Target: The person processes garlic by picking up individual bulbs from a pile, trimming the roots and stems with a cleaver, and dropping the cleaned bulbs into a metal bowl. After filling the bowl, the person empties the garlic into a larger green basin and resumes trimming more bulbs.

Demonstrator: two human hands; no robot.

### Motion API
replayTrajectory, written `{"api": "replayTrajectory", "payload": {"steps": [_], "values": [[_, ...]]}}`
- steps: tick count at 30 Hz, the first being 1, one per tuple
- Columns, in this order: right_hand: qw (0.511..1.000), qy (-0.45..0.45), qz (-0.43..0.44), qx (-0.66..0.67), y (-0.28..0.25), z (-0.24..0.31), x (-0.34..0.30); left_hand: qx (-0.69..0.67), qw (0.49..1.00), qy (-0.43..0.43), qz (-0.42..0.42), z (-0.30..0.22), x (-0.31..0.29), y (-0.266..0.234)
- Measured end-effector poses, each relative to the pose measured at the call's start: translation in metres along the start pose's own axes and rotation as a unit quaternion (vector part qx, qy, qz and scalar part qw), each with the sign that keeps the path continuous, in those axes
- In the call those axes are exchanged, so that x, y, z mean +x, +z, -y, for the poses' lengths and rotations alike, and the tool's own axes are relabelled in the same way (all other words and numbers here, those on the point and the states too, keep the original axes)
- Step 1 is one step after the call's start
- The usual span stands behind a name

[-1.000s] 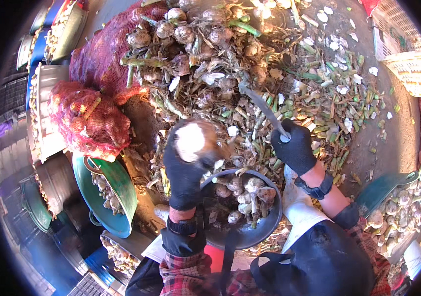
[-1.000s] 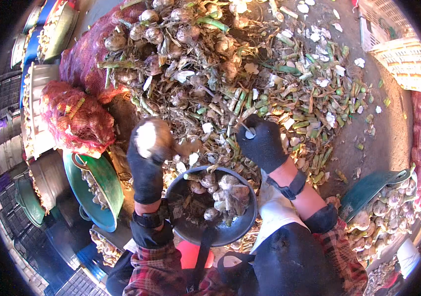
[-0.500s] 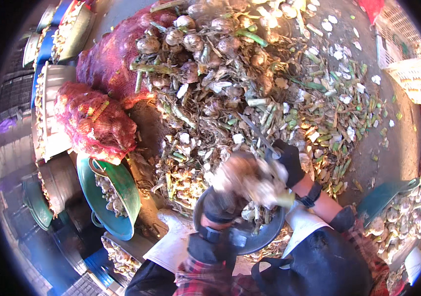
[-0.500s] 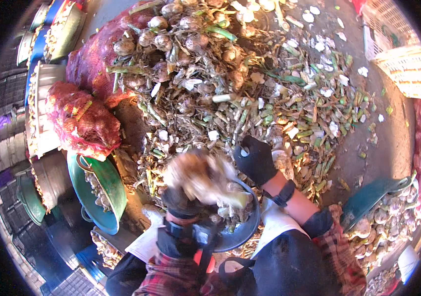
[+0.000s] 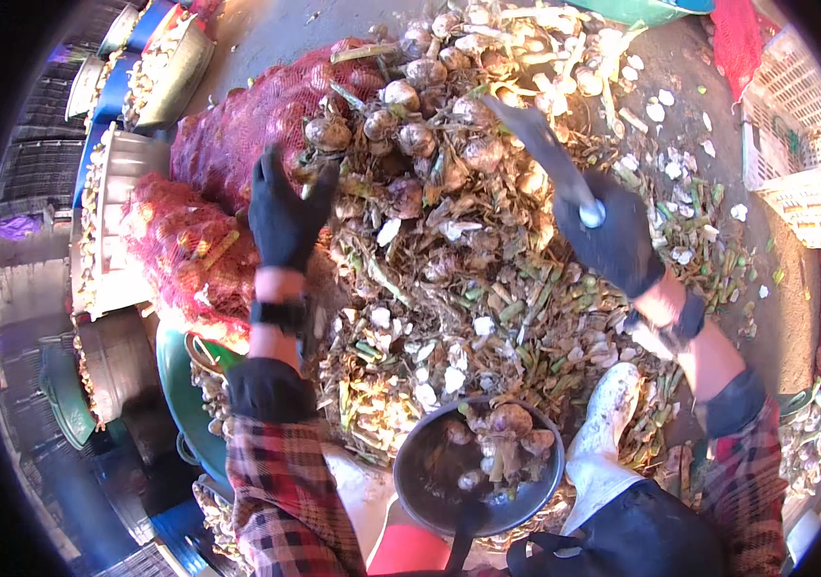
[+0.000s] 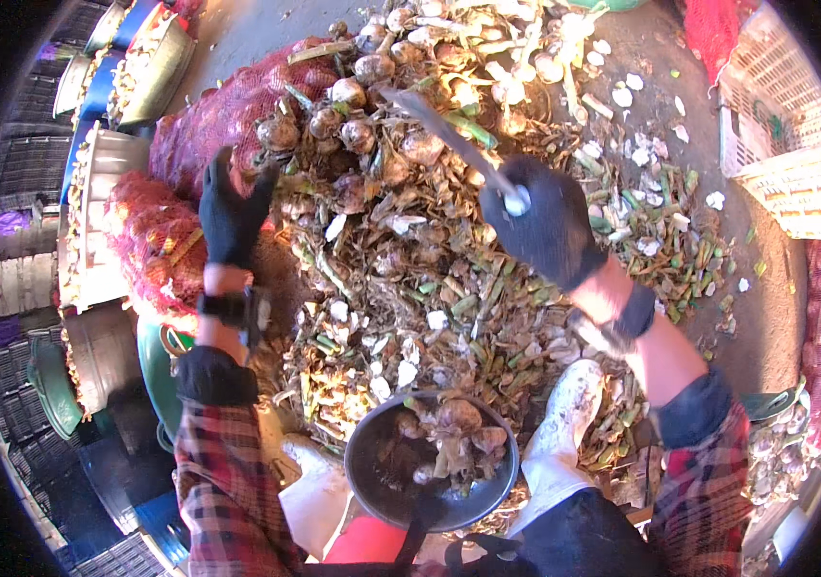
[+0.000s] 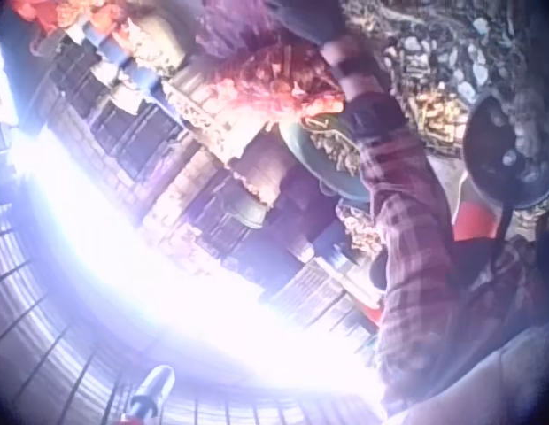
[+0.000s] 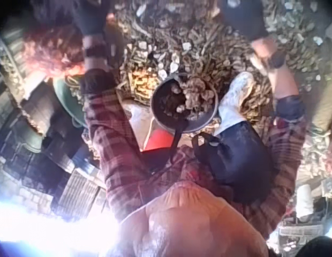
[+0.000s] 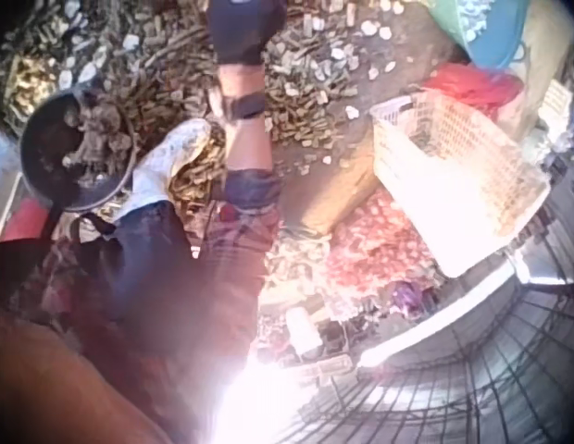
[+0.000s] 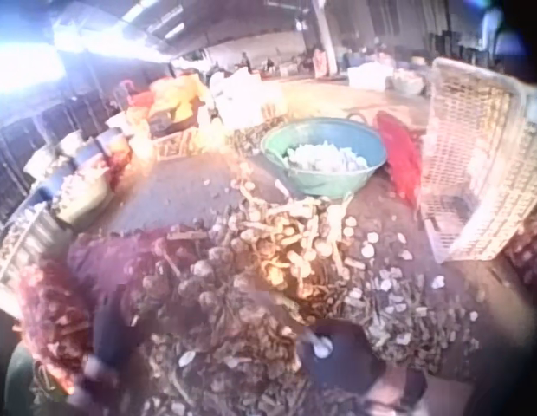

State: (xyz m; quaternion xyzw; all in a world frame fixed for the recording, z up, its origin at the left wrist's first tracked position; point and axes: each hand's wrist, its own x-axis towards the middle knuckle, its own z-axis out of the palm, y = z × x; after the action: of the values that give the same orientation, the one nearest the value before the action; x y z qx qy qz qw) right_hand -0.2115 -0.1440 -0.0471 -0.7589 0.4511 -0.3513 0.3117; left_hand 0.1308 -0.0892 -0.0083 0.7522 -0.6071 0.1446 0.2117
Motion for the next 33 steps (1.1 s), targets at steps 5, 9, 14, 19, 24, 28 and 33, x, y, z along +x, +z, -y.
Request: {"api": "replayTrajectory", "payload": {"steps": [5,9,14,19,24,28,33], "values": [[0.989,0.063,0.128,-0.023,0.019,-0.002,0.094,-0.118,0.969,-0.111,0.185,0.027,0.036,0.042],[0.992,-0.031,0.118,-0.039,0.067,-0.023,0.124,-0.332,0.913,-0.16,0.178,0.034,0.026,0.066],[0.975,-0.028,0.207,0.073,0.089,-0.032,0.142,-0.445,0.851,-0.232,0.156,0.031,0.012,0.067],[0.961,-0.079,0.264,0.012,0.078,-0.034,0.13,-0.441,0.872,-0.179,0.115,-0.001,-0.013,0.065],[0.966,-0.079,0.245,0.027,0.033,-0.037,0.093,-0.293,0.948,-0.067,0.107,-0.081,-0.037,0.052],[0.984,-0.104,0.148,-0.001,-0.01,-0.041,0.052,-0.382,0.894,-0.086,0.218,-0.142,-0.063,0.037],[0.99,0.027,0.134,-0.023,-0.044,-0.085,-0.017,-0.252,0.918,0.04,0.304,-0.215,-0.138,0.066]]}}
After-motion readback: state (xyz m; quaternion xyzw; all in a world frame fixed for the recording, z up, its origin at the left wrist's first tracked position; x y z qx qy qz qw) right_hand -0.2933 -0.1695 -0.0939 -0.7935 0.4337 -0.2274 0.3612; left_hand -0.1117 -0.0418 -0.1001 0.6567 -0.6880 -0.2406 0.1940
